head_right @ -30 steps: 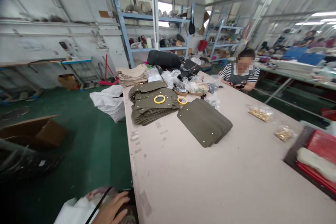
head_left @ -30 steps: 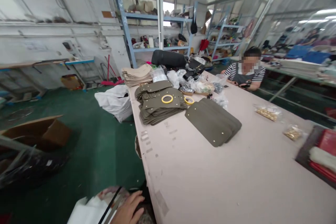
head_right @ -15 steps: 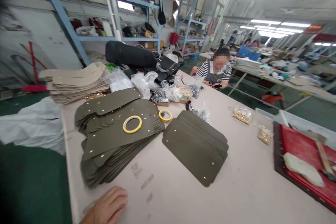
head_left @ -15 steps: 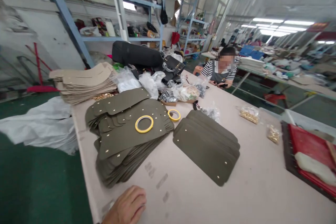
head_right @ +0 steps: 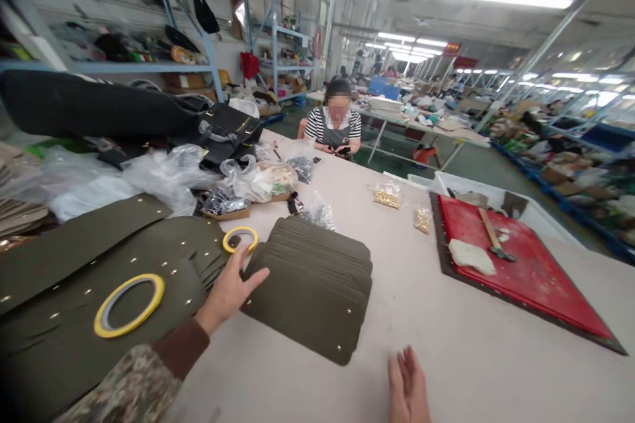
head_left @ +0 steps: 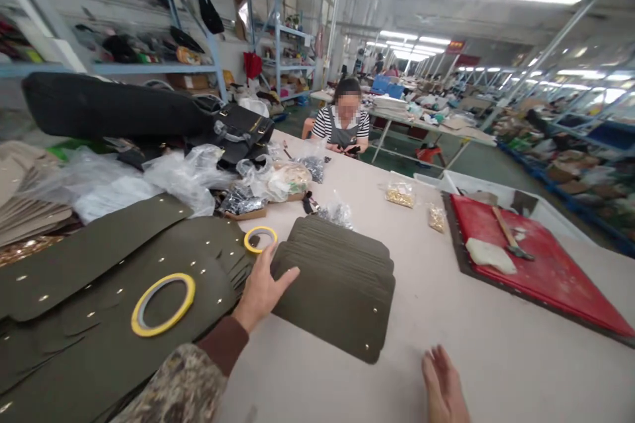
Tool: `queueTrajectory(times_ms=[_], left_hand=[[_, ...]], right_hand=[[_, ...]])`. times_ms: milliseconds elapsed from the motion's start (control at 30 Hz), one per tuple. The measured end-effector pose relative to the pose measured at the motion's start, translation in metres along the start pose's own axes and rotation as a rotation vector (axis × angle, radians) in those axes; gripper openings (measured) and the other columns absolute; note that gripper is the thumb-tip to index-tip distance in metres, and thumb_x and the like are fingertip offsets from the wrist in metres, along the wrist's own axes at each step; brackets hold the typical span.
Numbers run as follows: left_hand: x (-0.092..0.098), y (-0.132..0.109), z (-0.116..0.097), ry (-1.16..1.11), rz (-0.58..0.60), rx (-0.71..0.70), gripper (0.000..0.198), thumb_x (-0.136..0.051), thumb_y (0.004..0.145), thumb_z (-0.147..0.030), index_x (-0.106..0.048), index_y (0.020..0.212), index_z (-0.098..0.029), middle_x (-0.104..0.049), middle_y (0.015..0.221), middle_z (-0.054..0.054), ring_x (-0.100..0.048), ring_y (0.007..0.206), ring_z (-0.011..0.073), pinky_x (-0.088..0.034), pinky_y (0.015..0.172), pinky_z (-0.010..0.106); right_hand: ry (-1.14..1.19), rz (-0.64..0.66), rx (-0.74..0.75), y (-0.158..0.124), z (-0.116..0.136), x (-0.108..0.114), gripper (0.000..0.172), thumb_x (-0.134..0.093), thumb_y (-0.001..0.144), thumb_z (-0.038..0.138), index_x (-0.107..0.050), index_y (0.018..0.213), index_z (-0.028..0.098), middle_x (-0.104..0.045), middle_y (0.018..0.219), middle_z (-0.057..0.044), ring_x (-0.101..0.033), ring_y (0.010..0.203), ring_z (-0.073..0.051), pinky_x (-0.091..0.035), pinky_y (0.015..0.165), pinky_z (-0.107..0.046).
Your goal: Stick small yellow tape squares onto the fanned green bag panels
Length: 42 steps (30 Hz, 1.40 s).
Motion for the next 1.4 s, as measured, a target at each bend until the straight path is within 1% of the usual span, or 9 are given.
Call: queueTrajectory(times_ms=[67, 167, 300, 467, 633, 733, 867, 1100, 1400], left_hand=[[-0.012, 0.033, 0.0, -0.017, 0.034, 0.057, 0.08, -0.066, 0.072, -0.048, -0.037, 0.138, -0.011, -0.038, 0.146, 0.019, -0.033, 0.137, 0.0306, -0.022, 0.116, 0.046], [-0.026, 0.069, 0.004, -0.018, 0.103, 0.127, 0.086, -0.059, 0.078, -0.056, -0.03, 0.142, -0.007, -0.033, 0.148, 0.024, -0.033, 0.138, 0.032, -0.022, 0.115, 0.046], [-0.042, 0.103, 0.008, -0.074, 0.214, 0.234, 0.081, -0.048, 0.081, -0.067, -0.035, 0.141, -0.014, -0.039, 0.147, 0.019, -0.037, 0.136, 0.0311, -0.029, 0.111, 0.044], [-0.058, 0.125, 0.006, -0.203, 0.378, 0.273, 0.073, -0.056, 0.077, -0.067, -0.047, 0.133, -0.02, -0.055, 0.135, 0.013, -0.053, 0.123, 0.0298, -0.045, 0.1, 0.039], [-0.063, 0.125, 0.013, -0.351, 0.517, 0.258, 0.068, -0.071, 0.069, -0.056, -0.056, 0.124, -0.018, -0.068, 0.115, 0.012, -0.063, 0.107, 0.0305, -0.053, 0.087, 0.038], [-0.066, 0.125, 0.02, -0.417, 0.549, 0.286, 0.065, -0.072, 0.07, -0.053, -0.056, 0.123, -0.017, -0.069, 0.111, 0.012, -0.065, 0.102, 0.0298, -0.054, 0.083, 0.038], [-0.068, 0.126, 0.024, -0.363, 0.494, 0.278, 0.062, -0.071, 0.071, -0.053, -0.057, 0.117, -0.015, -0.069, 0.11, 0.012, -0.067, 0.095, 0.028, -0.054, 0.081, 0.037], [-0.067, 0.105, 0.033, -0.208, 0.359, 0.183, 0.056, -0.062, 0.077, -0.056, -0.058, 0.115, -0.017, -0.068, 0.115, 0.01, -0.062, 0.108, 0.0289, -0.051, 0.09, 0.039], [-0.067, 0.064, 0.033, -0.188, 0.304, 0.117, 0.055, -0.062, 0.076, -0.054, -0.055, 0.116, -0.017, -0.065, 0.117, 0.009, -0.058, 0.114, 0.0277, -0.042, 0.103, 0.041]], right_hand=[[0.285, 0.081, -0.127, 0.038, 0.019, -0.032, 0.081, -0.043, 0.084, 0.067, -0.035, 0.143, 0.012, -0.05, 0.138, -0.019, -0.05, 0.126, -0.031, -0.043, 0.104, -0.046], [0.543, 0.101, -0.152, 0.087, 0.05, -0.062, 0.098, -0.052, 0.074, 0.071, -0.031, 0.145, 0.006, -0.041, 0.145, -0.023, -0.043, 0.132, -0.032, -0.035, 0.11, -0.043], [0.657, 0.113, -0.178, 0.129, 0.059, -0.087, 0.095, -0.055, 0.075, 0.068, -0.031, 0.146, 0.01, -0.039, 0.148, -0.019, -0.039, 0.135, -0.028, -0.029, 0.113, -0.04], [0.738, 0.222, -0.197, 0.153, 0.065, -0.113, 0.093, -0.063, 0.072, 0.062, -0.033, 0.146, 0.013, -0.038, 0.149, -0.016, -0.038, 0.136, -0.026, -0.03, 0.113, -0.037], [0.616, 0.255, -0.216, 0.171, 0.076, -0.116, 0.092, -0.07, 0.069, 0.056, -0.037, 0.145, 0.017, -0.045, 0.145, -0.016, -0.046, 0.13, -0.029, -0.037, 0.109, -0.041], [0.463, 0.235, -0.165, 0.181, 0.081, -0.113, 0.083, -0.07, 0.069, 0.055, -0.047, 0.138, 0.016, -0.059, 0.132, -0.014, -0.054, 0.122, -0.031, -0.041, 0.105, -0.044], [0.361, 0.192, -0.05, 0.187, 0.09, -0.114, 0.069, -0.071, 0.067, 0.053, -0.061, 0.124, 0.016, -0.069, 0.114, -0.01, -0.06, 0.112, -0.032, -0.044, 0.102, -0.046], [0.488, 0.223, -0.055, 0.175, 0.078, -0.123, 0.077, -0.072, 0.066, 0.051, -0.054, 0.132, 0.015, -0.065, 0.123, -0.011, -0.06, 0.112, -0.03, -0.046, 0.101, -0.044], [0.251, 0.185, -0.052, 0.145, 0.064, -0.09, 0.079, -0.068, 0.066, 0.058, -0.056, 0.131, 0.014, -0.063, 0.127, -0.012, -0.057, 0.117, -0.031, -0.039, 0.106, -0.045]])
Point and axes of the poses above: each hand's wrist, its own y-axis towards the middle knuckle, its own x-axis out of the back of the hand, z = x × y, the point moved 5 cm from there along y, towards the middle knuckle
